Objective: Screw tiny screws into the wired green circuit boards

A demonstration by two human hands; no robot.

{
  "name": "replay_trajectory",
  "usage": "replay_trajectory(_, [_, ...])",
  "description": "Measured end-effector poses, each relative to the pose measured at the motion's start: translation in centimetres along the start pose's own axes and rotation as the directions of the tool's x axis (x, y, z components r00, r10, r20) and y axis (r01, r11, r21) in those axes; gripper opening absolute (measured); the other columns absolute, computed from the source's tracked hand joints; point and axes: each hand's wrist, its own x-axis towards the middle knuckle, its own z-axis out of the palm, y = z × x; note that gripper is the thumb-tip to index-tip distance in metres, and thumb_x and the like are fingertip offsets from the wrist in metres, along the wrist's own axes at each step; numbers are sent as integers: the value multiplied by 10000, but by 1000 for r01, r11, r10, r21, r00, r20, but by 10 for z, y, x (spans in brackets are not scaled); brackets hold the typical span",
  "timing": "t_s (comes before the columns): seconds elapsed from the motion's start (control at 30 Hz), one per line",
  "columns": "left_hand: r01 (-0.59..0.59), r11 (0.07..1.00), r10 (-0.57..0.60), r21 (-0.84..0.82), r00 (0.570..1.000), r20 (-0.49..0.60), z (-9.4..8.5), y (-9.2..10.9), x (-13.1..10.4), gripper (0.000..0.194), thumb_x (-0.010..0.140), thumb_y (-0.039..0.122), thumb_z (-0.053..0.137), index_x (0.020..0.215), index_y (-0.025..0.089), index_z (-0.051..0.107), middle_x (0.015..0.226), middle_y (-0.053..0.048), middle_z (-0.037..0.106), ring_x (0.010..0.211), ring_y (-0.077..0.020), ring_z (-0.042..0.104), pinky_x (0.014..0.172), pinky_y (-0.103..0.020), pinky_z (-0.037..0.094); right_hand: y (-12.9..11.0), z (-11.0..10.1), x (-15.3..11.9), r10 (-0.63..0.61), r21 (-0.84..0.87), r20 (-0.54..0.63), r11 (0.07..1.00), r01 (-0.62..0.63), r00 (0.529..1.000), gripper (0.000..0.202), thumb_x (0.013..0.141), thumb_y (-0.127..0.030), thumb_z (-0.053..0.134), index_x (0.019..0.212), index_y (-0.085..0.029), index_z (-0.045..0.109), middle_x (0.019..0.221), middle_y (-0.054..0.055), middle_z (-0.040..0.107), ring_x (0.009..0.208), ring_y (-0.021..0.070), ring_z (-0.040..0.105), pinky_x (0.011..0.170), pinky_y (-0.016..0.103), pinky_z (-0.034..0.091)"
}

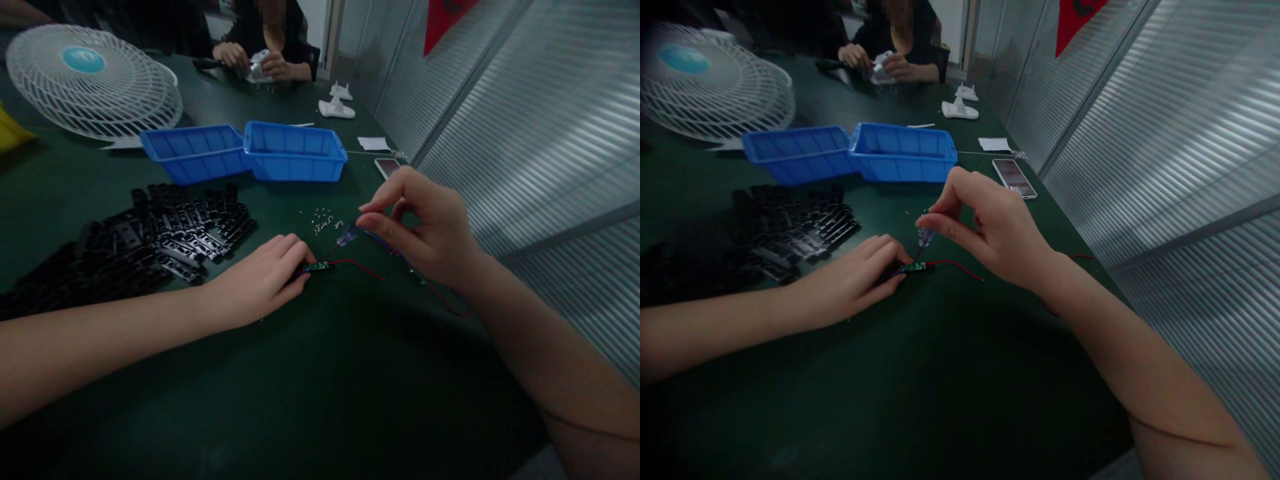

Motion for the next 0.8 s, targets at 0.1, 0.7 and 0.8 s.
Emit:
replay_trajectory(0.1, [1, 1000, -1, -8, 1000, 1, 0, 0, -1, 133, 938, 279, 441, 1036, 191, 459, 1039, -46, 503, 963, -190, 486, 836, -334, 420, -2, 1, -1, 34, -100, 107, 995, -23, 994, 301, 954, -355, 423, 719, -192, 513, 634, -27, 467, 540, 91, 423, 518, 256, 312])
replay_trajectory(0.7, [-2, 1000, 2, 1, 1000, 4, -1, 3, -1, 129, 940, 283, 437, 1026, 189, 461, 990, -40, 493, 915, -192, 478, 795, -338, 414, -9, 11, -7, -49, -72, 209, 995, 65, 977, 206, 955, -295, 426, 850, -164, 544, 737, -1, 574, 637, 93, 520, 580, 223, 341])
replay_trajectory(0.8, [-6, 1000, 6, 3, 1000, -5, -1, 2, -1, 119, 939, 280, 439, 1018, 194, 460, 985, -38, 493, 900, -193, 474, 780, -339, 413, -12, 8, -8, -78, -252, 185, 960, 124, 980, 332, 899, -420, 527, 678, -171, 524, 584, -25, 515, 533, 86, 460, 516, 241, 266])
